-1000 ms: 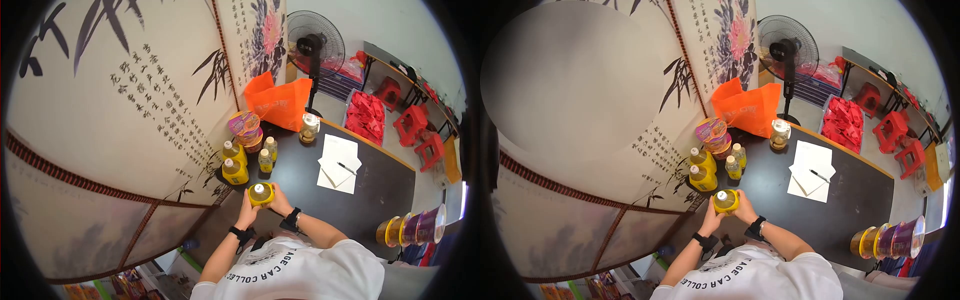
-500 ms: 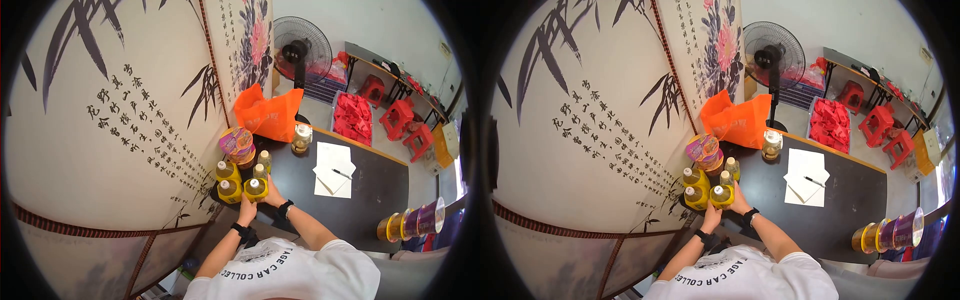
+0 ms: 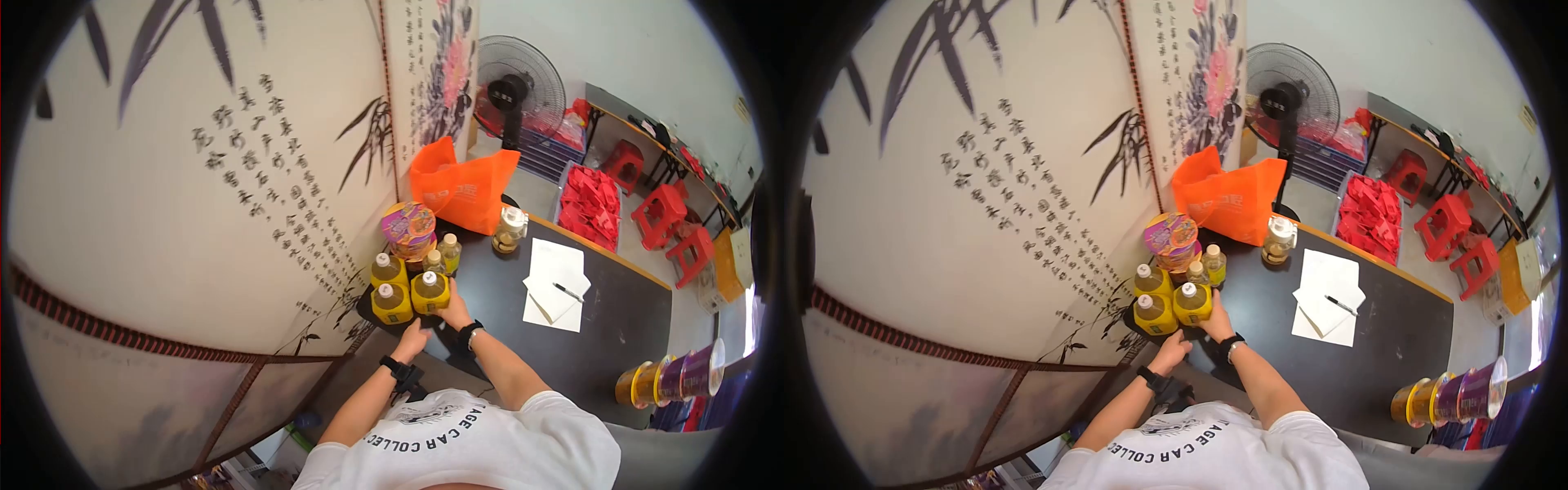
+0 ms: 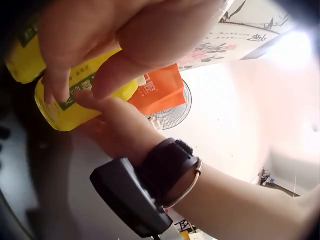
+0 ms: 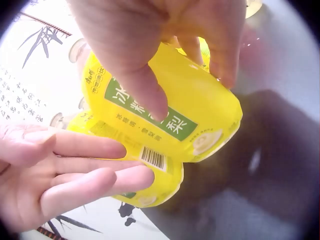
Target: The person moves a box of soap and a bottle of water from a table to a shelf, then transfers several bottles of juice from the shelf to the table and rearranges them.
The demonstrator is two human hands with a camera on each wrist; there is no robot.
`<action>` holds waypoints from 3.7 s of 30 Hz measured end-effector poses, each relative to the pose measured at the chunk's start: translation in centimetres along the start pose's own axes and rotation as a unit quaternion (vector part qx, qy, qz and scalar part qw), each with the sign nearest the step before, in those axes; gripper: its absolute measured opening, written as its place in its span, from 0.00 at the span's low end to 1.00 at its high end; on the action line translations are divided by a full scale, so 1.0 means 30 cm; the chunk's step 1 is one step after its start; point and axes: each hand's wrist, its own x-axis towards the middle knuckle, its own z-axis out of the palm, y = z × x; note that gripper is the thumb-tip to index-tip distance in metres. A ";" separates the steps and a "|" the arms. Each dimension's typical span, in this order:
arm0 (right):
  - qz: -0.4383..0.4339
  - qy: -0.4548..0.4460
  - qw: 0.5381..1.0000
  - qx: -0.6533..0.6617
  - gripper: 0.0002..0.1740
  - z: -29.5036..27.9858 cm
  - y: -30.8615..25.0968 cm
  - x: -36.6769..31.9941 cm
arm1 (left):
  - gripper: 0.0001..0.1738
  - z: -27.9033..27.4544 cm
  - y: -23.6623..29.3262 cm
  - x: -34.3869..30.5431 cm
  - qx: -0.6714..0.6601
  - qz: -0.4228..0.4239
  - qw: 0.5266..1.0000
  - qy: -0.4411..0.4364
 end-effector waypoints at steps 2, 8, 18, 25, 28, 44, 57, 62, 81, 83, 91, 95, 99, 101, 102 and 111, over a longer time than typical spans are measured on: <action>0.046 0.010 0.997 -0.063 0.58 0.018 0.093 -0.049 | 0.33 -0.047 -0.095 -0.026 0.015 0.074 0.997 -0.025; 0.092 -0.343 0.930 -0.096 0.28 -0.037 0.103 -0.288 | 0.22 -0.171 -0.310 -0.368 -0.029 0.124 0.988 0.086; -0.151 -0.591 0.791 -0.051 0.26 0.337 -0.363 -0.534 | 0.21 -0.083 -0.414 -1.155 -0.105 0.063 0.862 0.492; -0.347 -0.749 0.564 0.002 0.24 0.523 -0.729 -0.885 | 0.17 0.030 -0.337 -1.675 -0.043 0.064 0.713 0.696; -0.382 -0.778 0.497 0.046 0.22 0.581 -0.913 -1.055 | 0.16 0.078 -0.282 -1.923 0.019 0.031 0.653 0.756; -0.611 -0.537 0.386 0.435 0.16 0.618 -2.060 -1.943 | 0.22 0.158 0.047 -2.914 0.125 0.116 0.423 0.890; -0.616 -0.425 0.441 0.496 0.20 0.700 -2.596 -2.216 | 0.35 -0.311 0.307 -3.236 0.206 -0.029 0.397 0.894; -0.646 -0.416 0.483 0.420 0.14 0.698 -2.598 -2.244 | 0.34 -0.450 0.331 -3.286 0.192 -0.152 0.473 0.846; -0.578 -0.488 0.366 0.542 0.24 0.635 -2.684 -2.368 | 0.36 -0.329 0.323 -3.383 0.116 -0.179 0.323 0.922; -0.609 -0.612 0.257 0.434 0.28 0.633 -2.705 -2.385 | 0.34 -0.341 0.301 -3.402 0.122 -0.163 0.375 0.904; -0.552 -0.596 0.330 0.481 0.31 0.648 -2.624 -2.443 | 0.35 -0.337 0.241 -3.378 0.202 -0.094 0.404 0.887; -0.499 -0.515 0.299 0.630 0.33 0.625 -2.588 -2.411 | 0.36 -0.344 0.174 -3.373 0.338 -0.039 0.345 0.875; -0.491 -0.471 0.266 0.682 0.32 0.562 -2.597 -2.329 | 0.38 -0.313 0.253 -3.279 0.419 0.010 0.316 0.851; -0.475 -0.489 0.221 0.697 0.32 0.507 -2.573 -2.255 | 0.38 -0.290 0.283 -3.221 0.519 -0.079 0.210 0.825; -0.480 -0.488 0.231 0.692 0.32 0.495 -2.549 -2.227 | 0.38 -0.281 0.288 -3.185 0.514 -0.071 0.218 0.826; -0.547 -0.607 0.318 0.481 0.52 0.444 -2.019 -1.912 | 0.45 -0.048 0.091 -2.793 0.305 0.074 0.398 0.862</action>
